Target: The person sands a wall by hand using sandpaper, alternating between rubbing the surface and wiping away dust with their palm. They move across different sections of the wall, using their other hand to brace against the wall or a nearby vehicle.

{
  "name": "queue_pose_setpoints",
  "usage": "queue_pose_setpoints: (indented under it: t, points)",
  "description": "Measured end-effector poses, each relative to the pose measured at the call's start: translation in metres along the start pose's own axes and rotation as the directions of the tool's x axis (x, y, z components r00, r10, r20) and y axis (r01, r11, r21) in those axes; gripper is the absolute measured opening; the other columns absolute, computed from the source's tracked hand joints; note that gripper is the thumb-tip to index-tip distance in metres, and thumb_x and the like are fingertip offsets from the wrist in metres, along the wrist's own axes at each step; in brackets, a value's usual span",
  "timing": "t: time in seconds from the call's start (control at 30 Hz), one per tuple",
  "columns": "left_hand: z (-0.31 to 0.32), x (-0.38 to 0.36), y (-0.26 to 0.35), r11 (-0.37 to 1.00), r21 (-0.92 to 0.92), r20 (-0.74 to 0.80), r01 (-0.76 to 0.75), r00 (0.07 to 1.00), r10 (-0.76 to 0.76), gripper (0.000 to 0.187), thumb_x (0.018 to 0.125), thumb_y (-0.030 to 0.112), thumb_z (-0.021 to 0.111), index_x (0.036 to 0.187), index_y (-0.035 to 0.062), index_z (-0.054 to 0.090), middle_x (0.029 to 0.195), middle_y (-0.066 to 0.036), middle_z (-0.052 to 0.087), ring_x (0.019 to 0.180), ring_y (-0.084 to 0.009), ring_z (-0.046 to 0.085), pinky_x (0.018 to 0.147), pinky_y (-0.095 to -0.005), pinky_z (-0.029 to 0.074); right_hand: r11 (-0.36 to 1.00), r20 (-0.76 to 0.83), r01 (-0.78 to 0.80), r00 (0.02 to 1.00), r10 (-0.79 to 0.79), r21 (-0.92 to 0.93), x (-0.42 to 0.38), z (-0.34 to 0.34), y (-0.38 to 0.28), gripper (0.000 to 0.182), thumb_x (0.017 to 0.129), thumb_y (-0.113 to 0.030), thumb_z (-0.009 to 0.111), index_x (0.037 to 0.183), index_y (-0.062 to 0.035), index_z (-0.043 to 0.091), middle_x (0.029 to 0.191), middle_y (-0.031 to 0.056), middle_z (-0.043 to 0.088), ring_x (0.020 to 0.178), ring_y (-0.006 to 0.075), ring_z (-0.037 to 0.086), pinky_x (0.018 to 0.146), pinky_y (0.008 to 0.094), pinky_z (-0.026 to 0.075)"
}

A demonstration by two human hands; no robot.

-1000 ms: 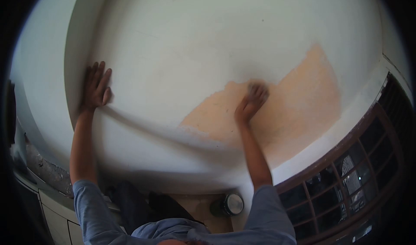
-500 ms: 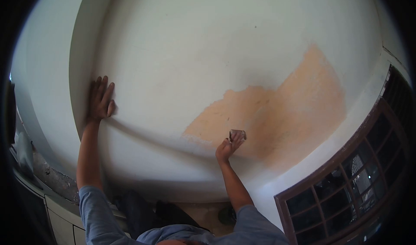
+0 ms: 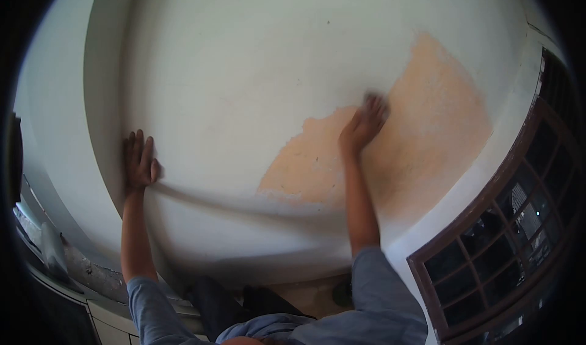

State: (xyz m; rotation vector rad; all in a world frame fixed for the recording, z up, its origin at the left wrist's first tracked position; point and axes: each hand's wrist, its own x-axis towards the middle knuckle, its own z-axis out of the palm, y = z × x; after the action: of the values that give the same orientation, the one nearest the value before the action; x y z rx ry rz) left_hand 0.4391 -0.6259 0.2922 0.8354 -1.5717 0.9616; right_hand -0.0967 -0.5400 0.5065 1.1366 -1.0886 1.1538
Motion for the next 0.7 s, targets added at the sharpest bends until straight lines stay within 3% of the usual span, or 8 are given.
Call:
queue_pose_setpoints:
  t: [0.1, 0.2, 0.23, 0.3, 0.4, 0.47, 0.57, 0.7]
  points:
    - [0.001, -0.002, 0.004, 1.000, -0.018, 0.013, 0.022, 1.000, -0.022, 0.052, 0.089, 0.028, 0.042, 0.137, 0.0082, 0.051, 0.147, -0.022, 0.040, 0.133, -0.0455, 0.039, 0.108, -0.0599, 0.030, 0.999, 0.344, -0.043, 0.938, 0.039, 0.005, -0.239, -0.046, -0.022, 0.049, 0.098, -0.030, 0.037, 0.131, 0.0024, 0.053, 0.147, 0.0217, 0.039, 0.140, 0.0466, 0.025, 0.112, 0.0628, 0.012]
    - [-0.006, 0.002, 0.003, 1.000, -0.003, 0.049, 0.011, 0.999, -0.011, 0.051, 0.089, 0.027, 0.043, 0.136, 0.0090, 0.053, 0.147, -0.021, 0.041, 0.133, -0.0435, 0.039, 0.109, -0.0599, 0.030, 0.994, 0.308, -0.023, 0.951, -0.012, 0.110, -0.215, -0.041, -0.022, 0.050, 0.098, -0.031, 0.037, 0.130, 0.0024, 0.054, 0.147, 0.0217, 0.040, 0.141, 0.0456, 0.025, 0.112, 0.0629, 0.011]
    - [-0.006, -0.001, 0.006, 1.000, -0.021, 0.063, 0.014, 0.998, -0.012, 0.051, 0.089, 0.027, 0.043, 0.136, 0.0090, 0.053, 0.147, -0.021, 0.041, 0.133, -0.0435, 0.039, 0.109, -0.0599, 0.030, 0.993, 0.311, 0.114, 0.944, -0.112, 0.013, -0.161, -0.030, -0.015, 0.053, 0.099, -0.031, 0.033, 0.138, 0.0033, 0.045, 0.151, 0.0205, 0.035, 0.142, 0.0432, 0.023, 0.114, 0.0588, 0.011]
    - [-0.003, 0.001, 0.003, 1.000, -0.013, 0.013, 0.012, 1.000, -0.012, 0.051, 0.088, 0.026, 0.043, 0.136, 0.0093, 0.053, 0.147, -0.020, 0.041, 0.134, -0.0432, 0.039, 0.109, -0.0597, 0.030, 0.991, 0.142, 0.131, 0.982, -0.128, -0.017, -0.017, 0.000, -0.018, 0.053, 0.100, -0.032, 0.033, 0.144, -0.0033, 0.041, 0.152, 0.0167, 0.035, 0.142, 0.0387, 0.026, 0.114, 0.0554, 0.011]
    - [0.000, -0.002, 0.004, 0.999, -0.038, 0.035, 0.016, 0.999, -0.015, 0.052, 0.087, 0.026, 0.043, 0.136, 0.0090, 0.053, 0.146, -0.021, 0.041, 0.133, -0.0452, 0.039, 0.108, -0.0607, 0.031, 0.995, -0.006, 0.033, 0.999, -0.033, 0.092, 0.173, 0.024, -0.029, 0.048, 0.102, -0.032, 0.034, 0.140, -0.0068, 0.047, 0.150, 0.0118, 0.039, 0.141, 0.0357, 0.030, 0.113, 0.0577, 0.015]
    - [-0.003, 0.002, 0.003, 1.000, -0.016, 0.026, 0.014, 1.000, -0.013, 0.053, 0.086, 0.025, 0.044, 0.136, 0.0088, 0.052, 0.145, -0.022, 0.041, 0.132, -0.0470, 0.039, 0.107, -0.0615, 0.031, 0.998, -0.054, -0.006, 0.999, 0.010, 0.066, 0.220, 0.026, -0.041, 0.048, 0.102, -0.033, 0.034, 0.138, -0.0051, 0.048, 0.149, 0.0124, 0.041, 0.140, 0.0365, 0.031, 0.112, 0.0581, 0.019]
    - [-0.001, 0.000, 0.002, 0.997, -0.069, 0.018, 0.042, 0.999, -0.041, 0.054, 0.086, 0.026, 0.045, 0.137, 0.0098, 0.052, 0.146, -0.022, 0.040, 0.132, -0.0470, 0.038, 0.108, -0.0610, 0.029, 0.998, -0.035, -0.003, 0.999, 0.005, 0.070, 0.152, 0.018, -0.049, 0.047, 0.101, -0.033, 0.036, 0.139, -0.0063, 0.048, 0.151, 0.0117, 0.038, 0.140, 0.0364, 0.030, 0.112, 0.0587, 0.018]
    - [-0.011, 0.056, 0.035, 0.984, 0.012, -0.010, 0.179, 0.984, -0.179, 0.057, 0.085, 0.031, 0.049, 0.140, 0.0150, 0.050, 0.151, -0.020, 0.034, 0.139, -0.0452, 0.028, 0.109, -0.0638, 0.023, 0.993, 0.299, 0.102, 0.947, -0.117, 0.065, -0.140, -0.022, -0.050, 0.044, 0.098, -0.030, 0.040, 0.132, -0.0071, 0.056, 0.148, 0.0152, 0.041, 0.142, 0.0428, 0.025, 0.113, 0.0620, 0.010]
